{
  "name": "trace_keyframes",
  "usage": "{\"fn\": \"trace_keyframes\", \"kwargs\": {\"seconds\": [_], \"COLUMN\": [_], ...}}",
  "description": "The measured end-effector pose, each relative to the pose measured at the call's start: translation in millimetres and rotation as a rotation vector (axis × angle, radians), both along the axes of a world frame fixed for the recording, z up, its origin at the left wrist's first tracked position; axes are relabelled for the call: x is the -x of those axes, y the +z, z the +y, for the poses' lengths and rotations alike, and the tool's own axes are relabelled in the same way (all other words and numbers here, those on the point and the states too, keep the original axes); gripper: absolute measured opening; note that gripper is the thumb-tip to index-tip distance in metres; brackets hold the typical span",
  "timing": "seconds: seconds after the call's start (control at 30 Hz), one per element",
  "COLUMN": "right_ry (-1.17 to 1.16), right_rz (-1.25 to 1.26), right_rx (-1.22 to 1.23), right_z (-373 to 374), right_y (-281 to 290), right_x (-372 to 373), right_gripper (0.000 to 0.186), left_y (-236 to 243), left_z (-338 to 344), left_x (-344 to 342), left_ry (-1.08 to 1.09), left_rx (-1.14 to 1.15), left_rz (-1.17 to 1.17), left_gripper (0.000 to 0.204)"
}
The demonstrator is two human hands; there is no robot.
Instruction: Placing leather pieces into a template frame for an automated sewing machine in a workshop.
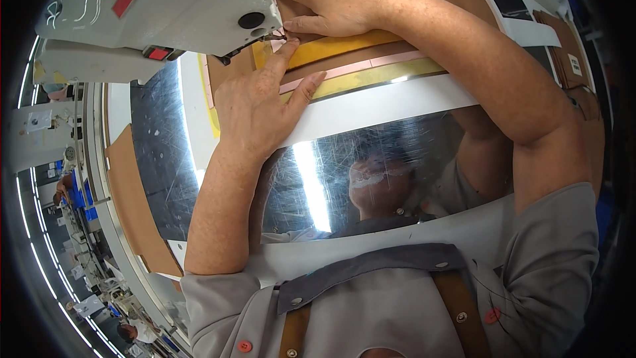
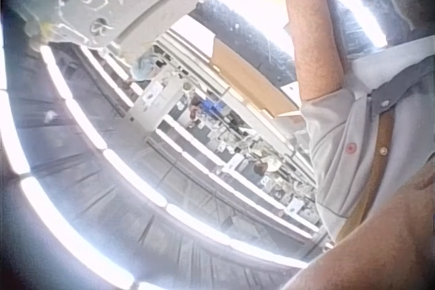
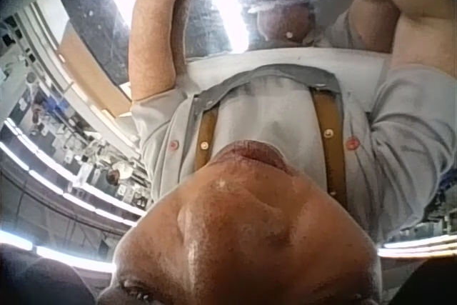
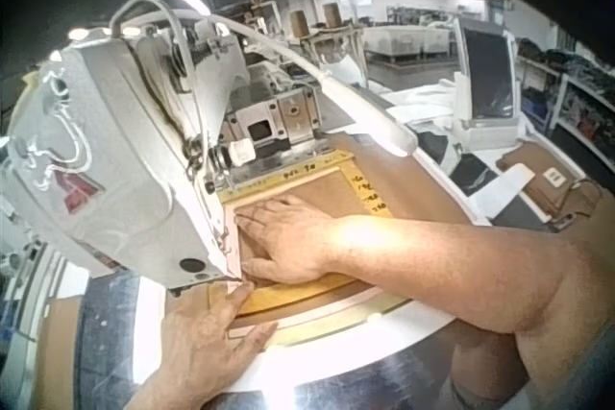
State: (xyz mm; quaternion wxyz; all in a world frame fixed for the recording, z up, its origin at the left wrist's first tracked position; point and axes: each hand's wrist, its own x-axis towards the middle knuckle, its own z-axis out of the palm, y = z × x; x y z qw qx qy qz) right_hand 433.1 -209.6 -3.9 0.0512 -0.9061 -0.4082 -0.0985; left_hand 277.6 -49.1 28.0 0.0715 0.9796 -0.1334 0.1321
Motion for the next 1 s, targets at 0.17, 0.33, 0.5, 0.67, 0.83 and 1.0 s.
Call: {"fn": "trace_keyframes", "kwargs": {"seconds": [0.17,0.33,0.5,0.67,0.83,1.0], "right_ry": [0.023,0.047,0.058,0.037,-0.005,0.016], "right_rz": [0.018,-0.011,-0.040,0.112,0.160,0.231], "right_rx": [0.020,0.037,0.046,0.158,0.224,0.215], "right_z": [-2.9,-2.0,-6.7,-9.0,-7.4,-9.2], "right_y": [0.6,-2.8,4.9,24.1,28.2,37.0], "right_x": [0.5,-2.0,0.6,7.7,8.7,8.0], "right_gripper": [0.082,0.085,0.086,0.088,0.088,0.087], "left_y": [-0.6,-3.7,-0.7,-5.0,-2.2,-1.7], "left_z": [3.4,4.4,-3.1,-9.9,-17.9,-19.2], "left_x": [1.6,4.4,6.9,10.4,10.7,10.5], "left_ry": [-0.012,-0.007,-0.003,-0.143,-0.089,-0.069], "left_rx": [0.045,0.026,0.010,-0.041,-0.022,0.000], "left_rz": [0.069,0.062,0.088,-0.044,0.019,0.004], "left_gripper": [0.059,0.060,0.062,0.067,0.077,0.084]}}
